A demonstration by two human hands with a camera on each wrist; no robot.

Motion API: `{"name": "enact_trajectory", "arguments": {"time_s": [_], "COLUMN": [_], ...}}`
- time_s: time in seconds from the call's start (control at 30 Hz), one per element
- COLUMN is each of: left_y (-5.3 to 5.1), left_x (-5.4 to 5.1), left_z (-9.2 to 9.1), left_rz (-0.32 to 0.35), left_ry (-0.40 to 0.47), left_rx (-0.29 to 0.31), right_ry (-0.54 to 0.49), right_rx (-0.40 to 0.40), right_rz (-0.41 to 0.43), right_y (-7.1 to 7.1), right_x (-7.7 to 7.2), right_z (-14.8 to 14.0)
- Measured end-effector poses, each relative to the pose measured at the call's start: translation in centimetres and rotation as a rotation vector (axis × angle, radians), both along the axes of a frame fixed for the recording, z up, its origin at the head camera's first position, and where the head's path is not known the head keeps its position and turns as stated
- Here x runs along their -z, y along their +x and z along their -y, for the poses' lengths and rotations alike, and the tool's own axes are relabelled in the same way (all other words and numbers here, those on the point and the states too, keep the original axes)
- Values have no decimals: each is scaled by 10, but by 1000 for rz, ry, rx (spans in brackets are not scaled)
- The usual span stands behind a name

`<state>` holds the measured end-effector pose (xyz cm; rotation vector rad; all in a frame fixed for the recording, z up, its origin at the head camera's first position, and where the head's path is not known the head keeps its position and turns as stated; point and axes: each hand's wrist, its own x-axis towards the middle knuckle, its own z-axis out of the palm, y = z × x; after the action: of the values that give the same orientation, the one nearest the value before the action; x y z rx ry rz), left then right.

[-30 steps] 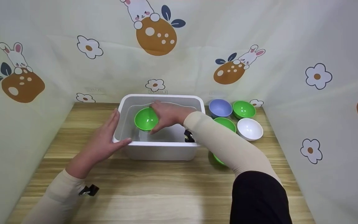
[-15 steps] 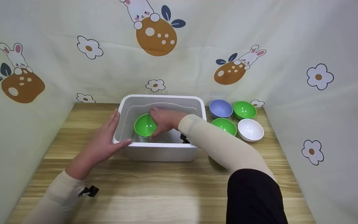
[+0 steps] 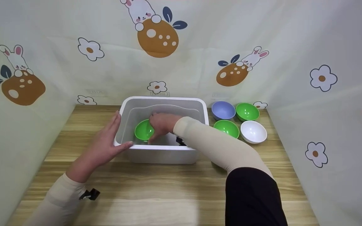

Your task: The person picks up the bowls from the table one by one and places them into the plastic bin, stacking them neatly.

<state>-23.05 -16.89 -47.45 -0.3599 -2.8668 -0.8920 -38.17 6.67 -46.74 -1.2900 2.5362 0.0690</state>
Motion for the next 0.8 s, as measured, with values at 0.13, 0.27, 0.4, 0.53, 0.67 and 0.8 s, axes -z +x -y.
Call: {"name": "enact_trajectory", "arguments": {"time_s": [0.13,0.27,0.4,0.53,0.67,0.8], "left_y": [0,1,1,0,-1,-1], "left_x": [0,0,1,1,2,2], "left_z": [-1,-1,-1,0,0,1], "left_rz": [-1,0,-6,-17,-22,-16], "left_ry": [5,13,8,4,1,4], "left_rx": [3,3,12,15,16,10], "right_ry": [14,7,-18,-16,7,-1], "right_rx": [-2,-18,-61,-65,-29,-37], "right_rz": [-24,-43,-75,-81,-55,-72], "right_y": [1,3,5,6,5,4], "right_x": [4,5,6,5,5,6], "right_z": [3,5,5,7,9,10]}}
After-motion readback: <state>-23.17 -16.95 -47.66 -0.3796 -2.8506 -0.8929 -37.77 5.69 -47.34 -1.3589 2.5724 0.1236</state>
